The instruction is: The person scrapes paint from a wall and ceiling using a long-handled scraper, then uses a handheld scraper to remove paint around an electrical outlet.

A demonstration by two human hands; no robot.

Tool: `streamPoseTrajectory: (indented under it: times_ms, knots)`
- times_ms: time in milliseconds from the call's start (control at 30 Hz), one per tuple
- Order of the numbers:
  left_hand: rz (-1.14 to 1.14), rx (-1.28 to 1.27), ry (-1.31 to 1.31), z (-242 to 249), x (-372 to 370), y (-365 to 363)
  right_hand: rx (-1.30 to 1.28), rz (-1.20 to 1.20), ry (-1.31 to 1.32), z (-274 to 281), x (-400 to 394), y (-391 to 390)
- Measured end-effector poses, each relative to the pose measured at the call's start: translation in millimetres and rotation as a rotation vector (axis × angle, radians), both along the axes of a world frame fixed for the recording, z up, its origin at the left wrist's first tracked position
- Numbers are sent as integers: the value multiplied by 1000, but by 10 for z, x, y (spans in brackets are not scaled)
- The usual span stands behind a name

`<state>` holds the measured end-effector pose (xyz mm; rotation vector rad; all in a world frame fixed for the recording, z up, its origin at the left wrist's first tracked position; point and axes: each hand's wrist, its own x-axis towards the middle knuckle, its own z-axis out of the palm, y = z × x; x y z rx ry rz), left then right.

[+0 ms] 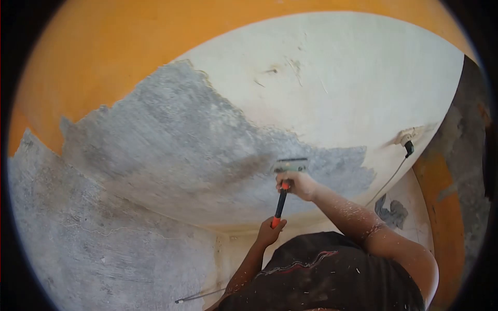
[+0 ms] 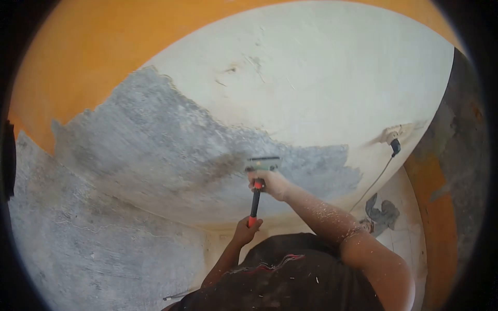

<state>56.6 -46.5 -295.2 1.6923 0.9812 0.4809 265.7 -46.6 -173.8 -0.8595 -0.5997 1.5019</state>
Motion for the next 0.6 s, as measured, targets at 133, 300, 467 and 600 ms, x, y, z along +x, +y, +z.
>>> streamPoseTrajectory:
  times_ms: [133,300,467,600]
  knots:
    - [-23,-202,163,-389,-7,-269,-174,-61,122,-625,-86,-191]
    - [-93,-132,206,-314,402,-225,-167,-225,176,-496,193,-221]
    - [-202,-66,64,-436,726,-111,-28,-186,329,-554,579,-267]
    - [-179,-239,196,-781,734,-395,-223,-281,402,-929,546,-515]
